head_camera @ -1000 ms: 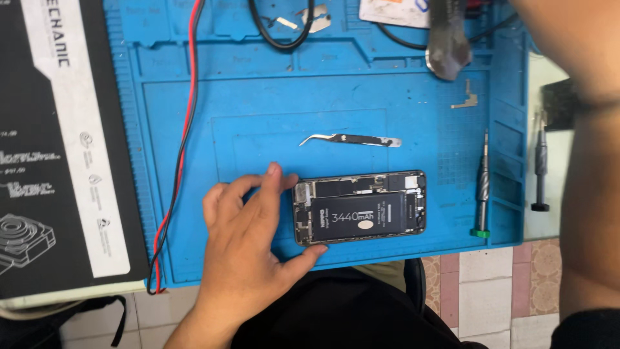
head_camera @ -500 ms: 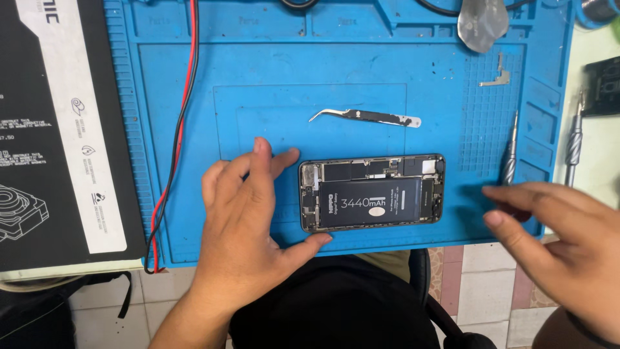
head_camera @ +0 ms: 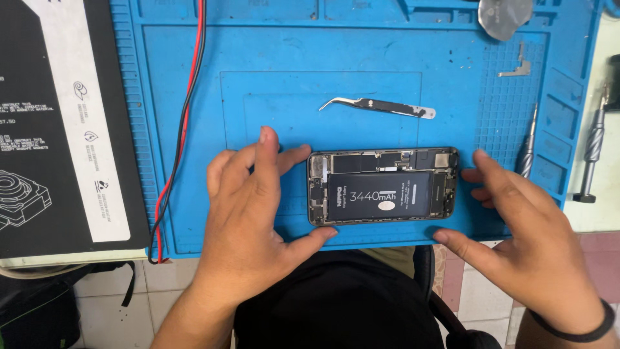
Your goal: The person uses a screwdriver and tweezers to remove screws and small internal components from a disassembled smartphone. The person then flips the phone over to show the back cover and places it back on the workbench.
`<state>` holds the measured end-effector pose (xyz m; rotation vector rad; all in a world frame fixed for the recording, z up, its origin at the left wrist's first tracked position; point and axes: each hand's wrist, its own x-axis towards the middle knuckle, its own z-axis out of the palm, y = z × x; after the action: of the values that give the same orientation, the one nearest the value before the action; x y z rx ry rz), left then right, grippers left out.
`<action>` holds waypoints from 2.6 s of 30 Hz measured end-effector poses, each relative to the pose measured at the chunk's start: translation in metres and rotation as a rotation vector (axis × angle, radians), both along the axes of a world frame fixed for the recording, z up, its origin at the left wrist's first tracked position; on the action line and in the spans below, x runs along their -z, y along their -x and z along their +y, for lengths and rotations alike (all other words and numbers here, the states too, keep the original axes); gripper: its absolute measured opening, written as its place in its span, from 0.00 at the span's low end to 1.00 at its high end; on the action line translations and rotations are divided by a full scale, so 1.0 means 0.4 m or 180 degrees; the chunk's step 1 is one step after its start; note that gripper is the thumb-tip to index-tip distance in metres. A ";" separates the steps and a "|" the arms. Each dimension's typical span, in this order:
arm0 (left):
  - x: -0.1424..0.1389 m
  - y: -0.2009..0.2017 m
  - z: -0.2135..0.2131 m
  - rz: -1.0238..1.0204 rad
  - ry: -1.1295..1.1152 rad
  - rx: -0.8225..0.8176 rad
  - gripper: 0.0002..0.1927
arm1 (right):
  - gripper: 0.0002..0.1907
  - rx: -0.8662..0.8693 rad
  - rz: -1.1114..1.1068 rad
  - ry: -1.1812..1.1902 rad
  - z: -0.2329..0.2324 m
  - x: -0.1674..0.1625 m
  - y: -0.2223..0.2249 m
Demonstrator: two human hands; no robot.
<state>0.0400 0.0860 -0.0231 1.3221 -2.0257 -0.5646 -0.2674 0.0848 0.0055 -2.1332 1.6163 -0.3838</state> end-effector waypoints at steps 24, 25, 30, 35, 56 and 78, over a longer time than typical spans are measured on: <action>-0.018 0.010 -0.012 -0.0174 0.0021 0.0019 0.69 | 0.37 0.0344 0.0012 0.0334 0.051 0.003 -0.009; -0.018 0.011 -0.012 -0.0200 0.0024 0.0002 0.70 | 0.37 0.0370 0.0003 0.0394 0.054 0.004 -0.013; -0.015 0.016 -0.006 -0.0211 -0.0035 -0.0039 0.70 | 0.39 0.0458 -0.0086 0.0562 0.075 0.015 -0.049; -0.014 0.018 -0.009 -0.0234 0.0093 -0.0047 0.70 | 0.35 0.0649 -0.0158 0.0567 0.071 0.031 -0.068; 0.000 0.006 0.001 -0.0048 0.0049 -0.0035 0.67 | 0.25 0.0261 -0.0374 0.0625 -0.004 0.065 -0.126; 0.004 0.003 0.005 -0.0062 0.0014 -0.0050 0.66 | 0.26 -0.0027 -0.0221 0.0692 -0.007 0.064 -0.109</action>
<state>0.0386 0.0881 -0.0246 1.3448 -2.0293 -0.5418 -0.2238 0.0821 -0.0200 -2.2552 1.5888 -0.6502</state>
